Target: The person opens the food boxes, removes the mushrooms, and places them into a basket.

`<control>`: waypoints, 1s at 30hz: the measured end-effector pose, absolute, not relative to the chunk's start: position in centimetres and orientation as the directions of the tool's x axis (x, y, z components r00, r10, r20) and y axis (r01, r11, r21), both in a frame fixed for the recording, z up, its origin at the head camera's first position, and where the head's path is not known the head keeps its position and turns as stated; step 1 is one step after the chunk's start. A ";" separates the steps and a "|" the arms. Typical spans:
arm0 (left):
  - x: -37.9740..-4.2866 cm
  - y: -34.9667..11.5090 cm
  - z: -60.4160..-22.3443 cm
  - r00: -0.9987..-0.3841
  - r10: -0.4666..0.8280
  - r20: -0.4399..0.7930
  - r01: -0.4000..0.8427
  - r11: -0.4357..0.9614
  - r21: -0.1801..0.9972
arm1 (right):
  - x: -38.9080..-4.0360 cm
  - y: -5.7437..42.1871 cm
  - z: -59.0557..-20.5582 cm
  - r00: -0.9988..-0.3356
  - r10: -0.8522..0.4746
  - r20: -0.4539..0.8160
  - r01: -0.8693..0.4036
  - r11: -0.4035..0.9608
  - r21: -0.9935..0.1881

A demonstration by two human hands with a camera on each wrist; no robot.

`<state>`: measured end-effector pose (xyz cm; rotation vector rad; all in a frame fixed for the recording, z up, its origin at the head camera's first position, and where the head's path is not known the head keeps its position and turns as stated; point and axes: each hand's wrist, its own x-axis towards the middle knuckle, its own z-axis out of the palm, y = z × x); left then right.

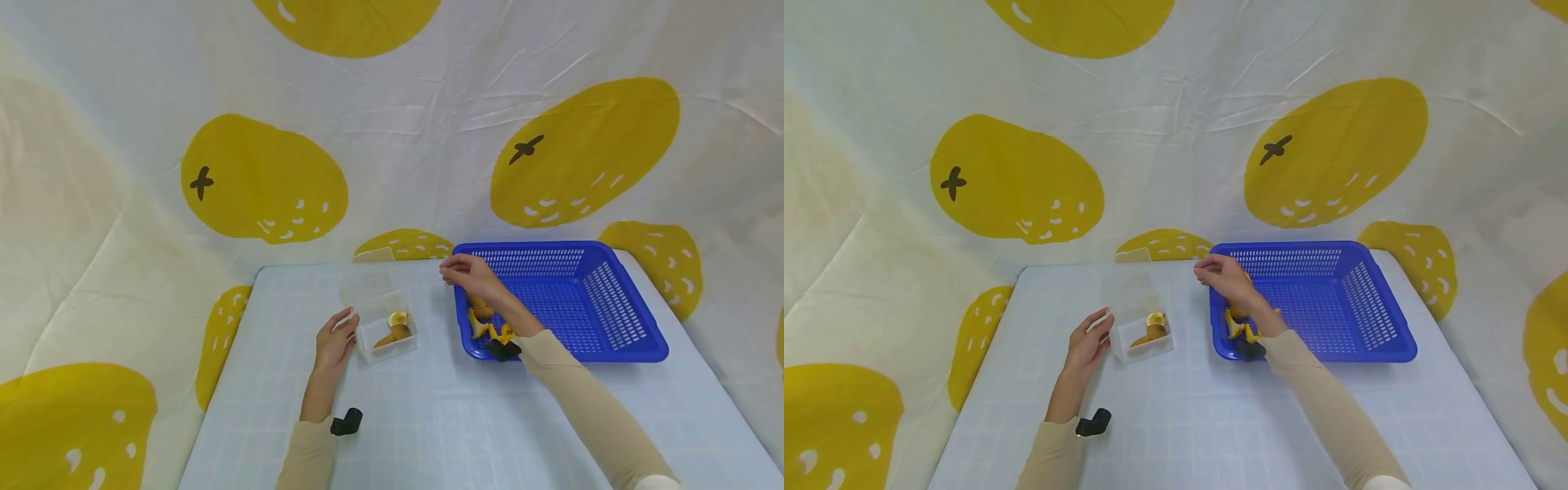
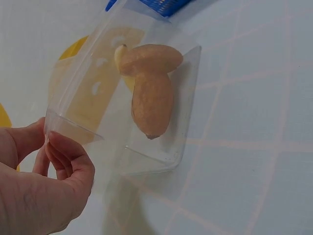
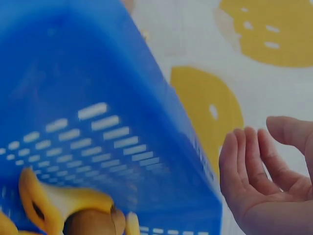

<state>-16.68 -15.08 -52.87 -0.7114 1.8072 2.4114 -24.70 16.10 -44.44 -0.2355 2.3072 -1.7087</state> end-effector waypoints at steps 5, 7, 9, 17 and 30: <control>-16.6 -15.1 -52.8 -0.894 -0.230 -0.384 -0.305 -0.314 0.899 | -24.2 14.7 -44.6 -0.944 -0.316 -0.097 -0.001 0.295 -0.956; -16.6 -15.2 -52.8 -0.894 -0.230 -0.384 -0.305 -0.315 0.899 | -24.0 14.1 -44.6 -0.940 -0.330 -0.089 -0.019 0.311 -0.950; -16.7 -15.2 -52.8 -0.893 -0.230 -0.386 -0.306 -0.317 0.898 | -23.9 13.6 -44.8 -0.934 -0.348 -0.078 -0.044 0.330 -0.943; -16.7 -15.1 -52.7 -0.890 -0.227 -0.395 -0.317 -0.314 0.895 | -23.6 11.5 -45.4 -0.904 -0.424 -0.056 -0.088 0.312 -0.946; -16.7 -15.1 -52.7 -0.890 -0.232 -0.393 -0.310 -0.326 0.893 | -22.9 8.0 -46.9 -0.784 -0.619 0.045 -0.282 0.292 -0.914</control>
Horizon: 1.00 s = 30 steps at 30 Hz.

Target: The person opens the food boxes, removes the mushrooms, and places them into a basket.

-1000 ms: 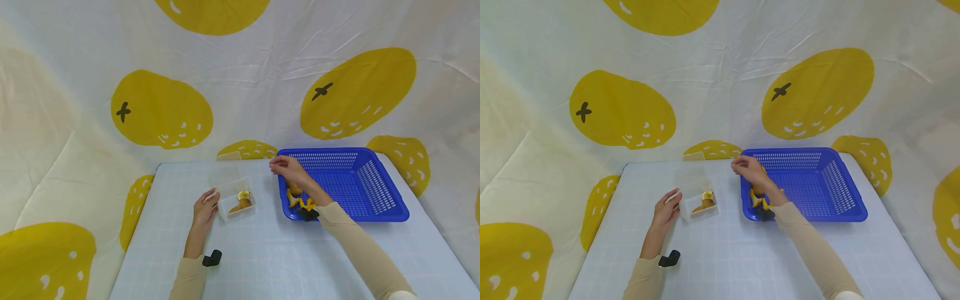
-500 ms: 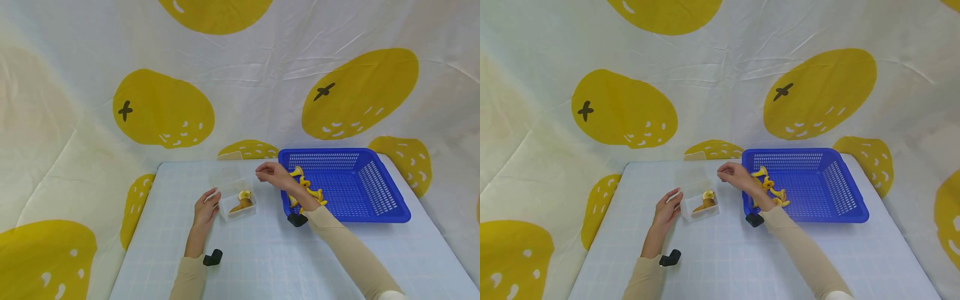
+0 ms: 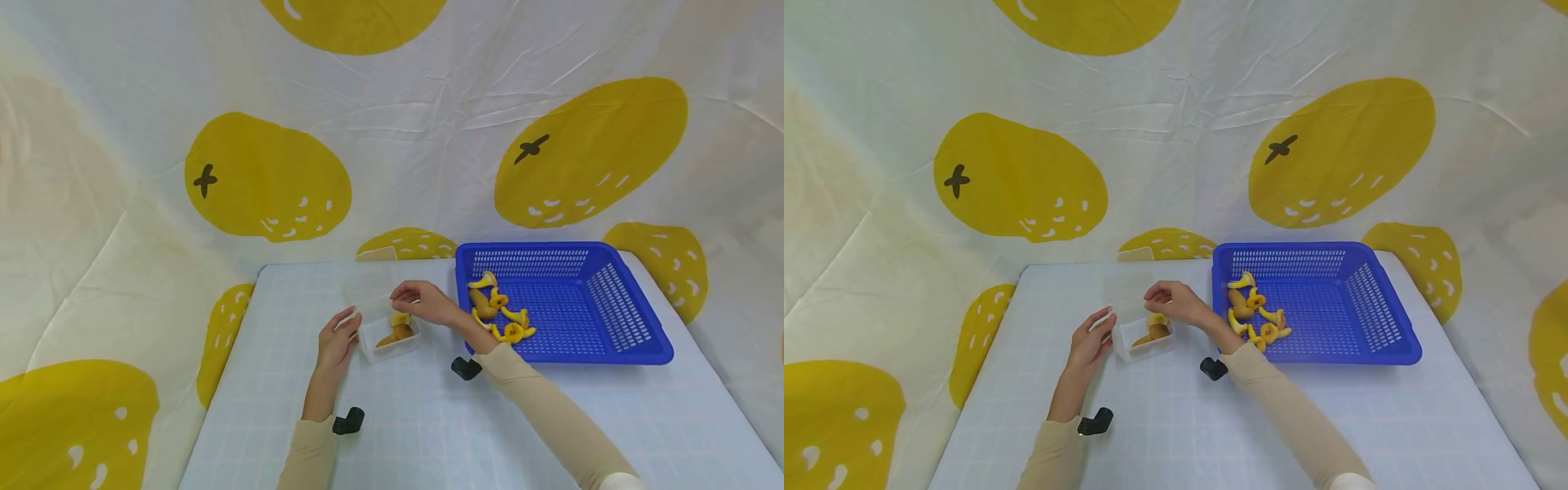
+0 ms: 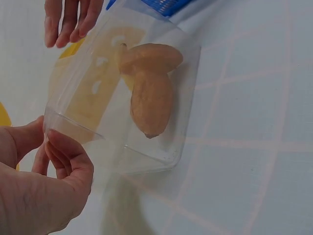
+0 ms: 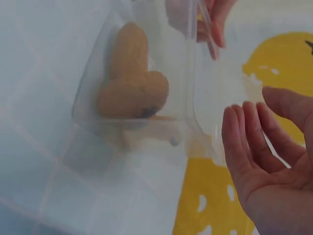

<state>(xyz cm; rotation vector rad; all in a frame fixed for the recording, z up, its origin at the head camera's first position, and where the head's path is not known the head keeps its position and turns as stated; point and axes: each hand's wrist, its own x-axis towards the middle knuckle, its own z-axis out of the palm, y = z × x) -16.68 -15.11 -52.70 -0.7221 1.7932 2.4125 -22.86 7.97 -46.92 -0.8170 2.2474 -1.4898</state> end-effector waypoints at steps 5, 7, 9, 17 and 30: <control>-16.7 -15.1 -52.7 -0.888 -0.241 -0.393 -0.313 -0.311 0.898 | -22.6 6.8 -47.3 -0.743 -0.668 0.037 -0.302 0.285 -0.909; -16.7 -15.1 -52.7 -0.886 -0.243 -0.394 -0.315 -0.310 0.897 | -22.5 6.3 -47.4 -0.733 -0.680 0.034 -0.304 0.283 -0.910; -16.6 -15.1 -52.8 -0.886 -0.243 -0.395 -0.315 -0.311 0.897 | -22.4 5.9 -47.6 -0.720 -0.693 0.040 -0.322 0.282 -0.904; -16.6 -15.1 -52.7 -0.890 -0.243 -0.386 -0.306 -0.310 0.900 | -22.3 4.8 -48.9 -0.641 -0.765 0.063 -0.413 0.274 -0.869; -16.6 -15.1 -52.8 -0.897 -0.235 -0.373 -0.293 -0.316 0.903 | -22.6 3.5 -49.5 -0.509 -0.859 -0.059 -0.520 0.362 -0.774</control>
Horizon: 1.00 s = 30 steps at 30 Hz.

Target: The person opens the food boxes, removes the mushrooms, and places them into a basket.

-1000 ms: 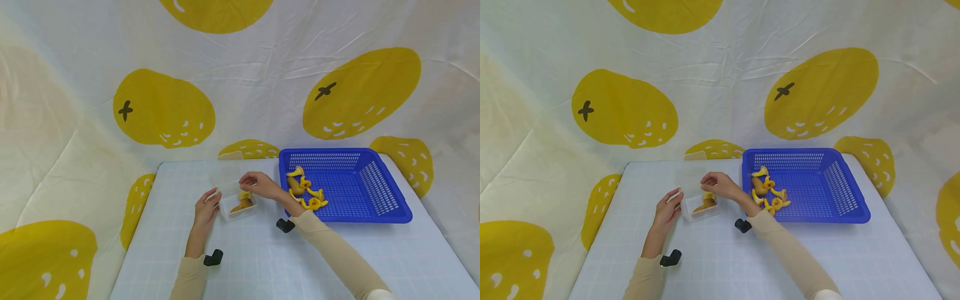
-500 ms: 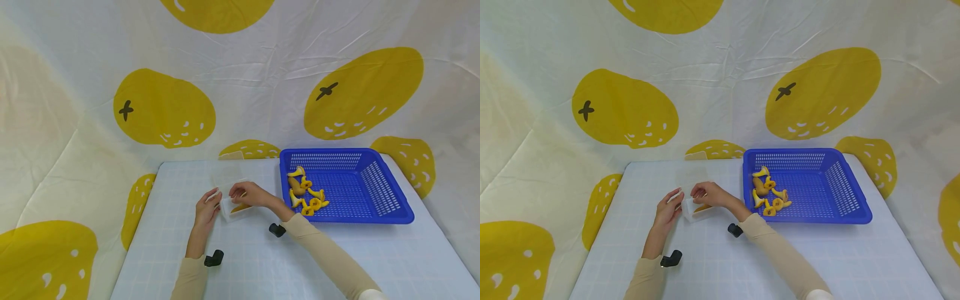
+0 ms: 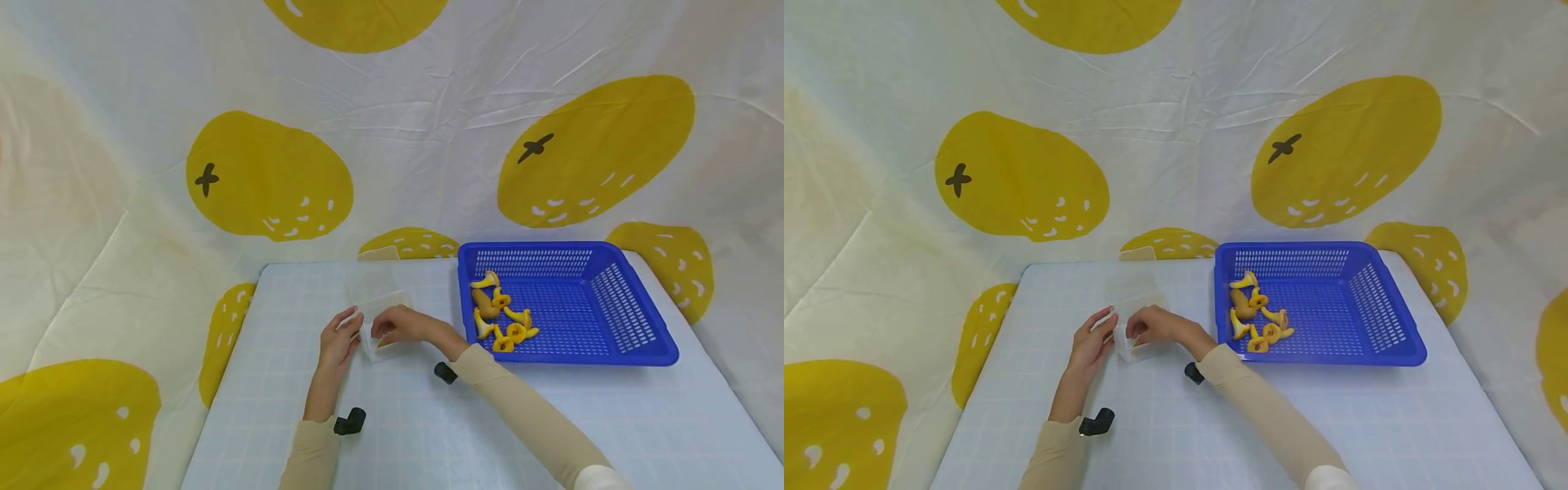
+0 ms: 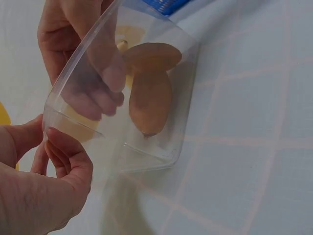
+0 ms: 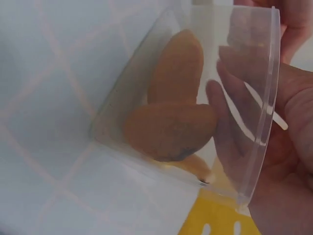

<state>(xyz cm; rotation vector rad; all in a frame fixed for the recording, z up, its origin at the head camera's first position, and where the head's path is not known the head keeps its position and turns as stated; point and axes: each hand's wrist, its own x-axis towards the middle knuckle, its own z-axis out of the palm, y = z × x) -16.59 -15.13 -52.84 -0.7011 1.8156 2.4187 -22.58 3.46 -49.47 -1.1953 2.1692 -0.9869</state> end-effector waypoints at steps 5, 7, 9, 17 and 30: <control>-16.6 -15.1 -52.7 -0.895 -0.236 -0.379 -0.300 -0.313 0.901 | -23.1 2.9 -49.0 -0.495 -0.854 -0.160 -0.564 0.456 -0.689; -16.7 -15.1 -52.7 -0.893 -0.241 -0.381 -0.298 -0.318 0.900 | -23.3 2.5 -49.0 -0.518 -0.826 -0.221 -0.567 0.525 -0.634; -16.7 -15.0 -52.7 -0.893 -0.240 -0.381 -0.298 -0.318 0.900 | -23.4 2.0 -49.1 -0.536 -0.802 -0.264 -0.572 0.575 -0.585; -16.8 -14.8 -52.7 -0.894 -0.240 -0.378 -0.296 -0.316 0.901 | -23.3 2.3 -49.4 -0.567 -0.812 -0.139 -0.590 0.519 -0.619; -16.6 -15.1 -52.9 -0.888 -0.249 -0.386 -0.312 -0.291 0.905 | -23.7 5.1 -48.9 -0.677 -0.727 0.109 -0.520 0.368 -0.771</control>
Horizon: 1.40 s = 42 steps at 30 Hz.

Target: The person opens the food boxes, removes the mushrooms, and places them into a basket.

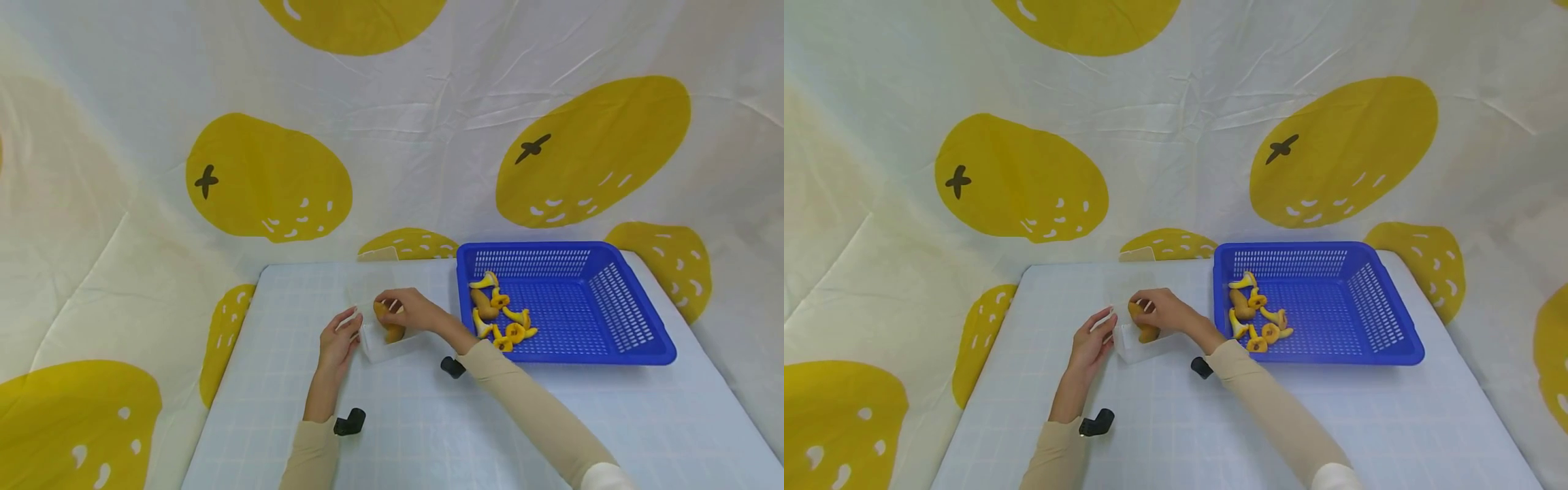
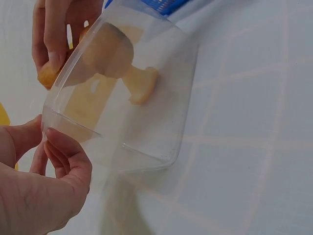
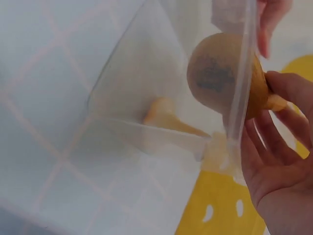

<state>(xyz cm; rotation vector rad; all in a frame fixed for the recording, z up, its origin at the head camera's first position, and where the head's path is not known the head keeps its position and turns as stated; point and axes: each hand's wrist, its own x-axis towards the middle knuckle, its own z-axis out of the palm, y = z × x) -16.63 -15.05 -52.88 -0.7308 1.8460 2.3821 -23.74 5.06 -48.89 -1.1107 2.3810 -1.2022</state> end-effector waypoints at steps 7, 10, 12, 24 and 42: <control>-16.6 -15.0 -52.9 -0.895 -0.247 -0.370 -0.291 -0.306 0.907 | -23.1 6.1 -48.3 -0.757 -0.637 0.147 -0.470 0.374 -0.800; -16.6 -15.0 -52.9 -0.897 -0.243 -0.369 -0.289 -0.308 0.906 | -22.8 6.5 -47.9 -0.805 -0.576 0.140 -0.416 0.381 -0.826; -16.5 -15.0 -52.8 -0.898 -0.242 -0.368 -0.287 -0.313 0.905 | -22.6 6.8 -47.7 -0.832 -0.539 0.135 -0.378 0.371 -0.848; -16.4 -15.0 -52.8 -0.900 -0.236 -0.366 -0.279 -0.335 0.900 | -23.0 10.4 -46.5 -0.890 -0.455 0.016 -0.173 0.305 -0.937; -16.4 -15.0 -52.9 -0.897 -0.235 -0.374 -0.287 -0.331 0.899 | -23.6 16.2 -45.3 -0.939 -0.337 -0.072 -0.038 0.309 -0.950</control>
